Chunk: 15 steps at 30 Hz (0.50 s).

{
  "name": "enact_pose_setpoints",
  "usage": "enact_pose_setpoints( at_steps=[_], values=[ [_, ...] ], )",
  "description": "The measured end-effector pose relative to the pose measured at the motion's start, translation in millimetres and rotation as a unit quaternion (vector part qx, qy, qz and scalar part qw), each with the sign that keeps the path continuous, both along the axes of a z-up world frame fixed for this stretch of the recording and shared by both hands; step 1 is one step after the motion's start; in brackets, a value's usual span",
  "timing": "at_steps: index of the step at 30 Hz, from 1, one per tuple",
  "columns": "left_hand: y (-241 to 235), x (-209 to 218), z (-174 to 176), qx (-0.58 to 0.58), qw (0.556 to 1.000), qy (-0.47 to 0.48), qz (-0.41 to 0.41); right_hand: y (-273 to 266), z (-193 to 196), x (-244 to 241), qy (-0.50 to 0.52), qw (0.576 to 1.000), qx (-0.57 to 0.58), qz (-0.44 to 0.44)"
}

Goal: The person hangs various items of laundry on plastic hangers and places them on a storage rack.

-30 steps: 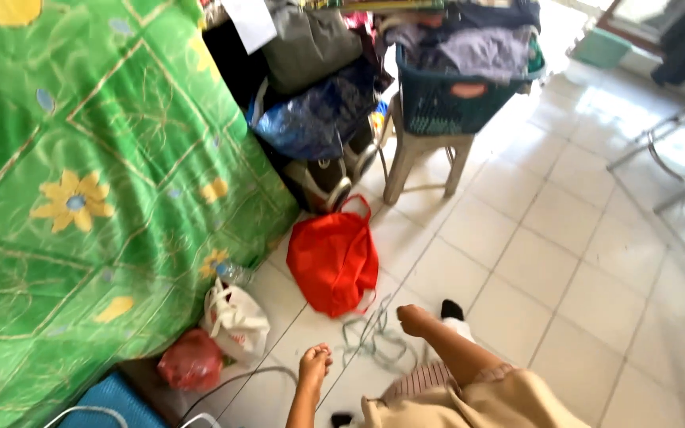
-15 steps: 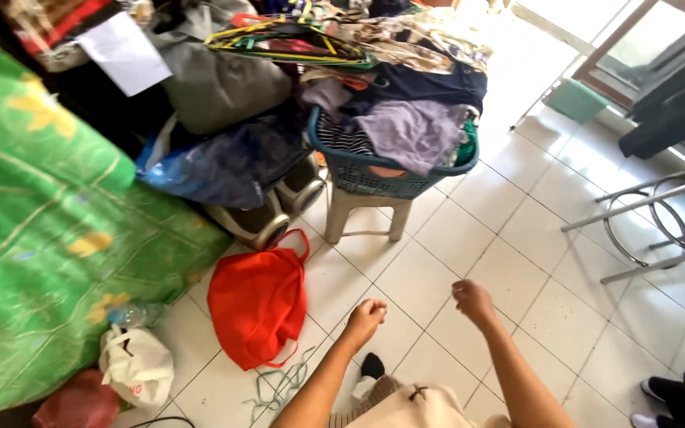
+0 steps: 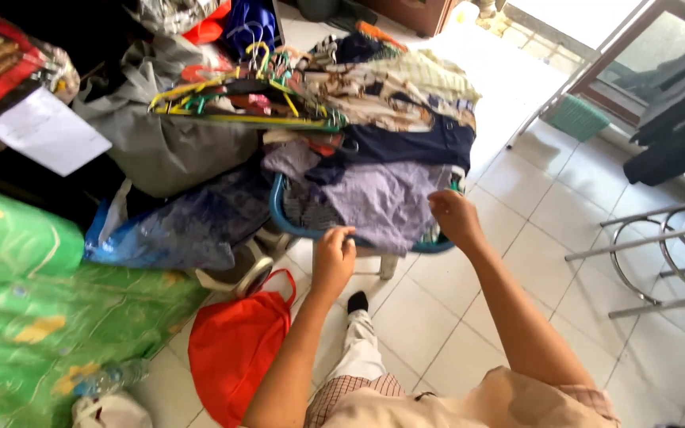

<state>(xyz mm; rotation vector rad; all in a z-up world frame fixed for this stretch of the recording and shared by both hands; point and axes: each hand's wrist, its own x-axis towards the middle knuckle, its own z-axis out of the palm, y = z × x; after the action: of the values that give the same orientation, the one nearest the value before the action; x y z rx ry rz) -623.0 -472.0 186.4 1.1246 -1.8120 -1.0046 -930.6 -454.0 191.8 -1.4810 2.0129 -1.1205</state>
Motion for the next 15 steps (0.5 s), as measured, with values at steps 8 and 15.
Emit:
enact_pose_setpoints(
  at_steps=[8, 15],
  values=[
    [-194.8, -63.7, 36.1, -0.193, 0.969, -0.127, 0.093, -207.4, 25.3, -13.4, 0.189, 0.979, -0.033, 0.063],
    [-239.2, -94.4, 24.5, -0.121, 0.935, -0.303, 0.142, -217.0, 12.6, -11.9, 0.139, 0.978, 0.139, 0.063]
  ],
)
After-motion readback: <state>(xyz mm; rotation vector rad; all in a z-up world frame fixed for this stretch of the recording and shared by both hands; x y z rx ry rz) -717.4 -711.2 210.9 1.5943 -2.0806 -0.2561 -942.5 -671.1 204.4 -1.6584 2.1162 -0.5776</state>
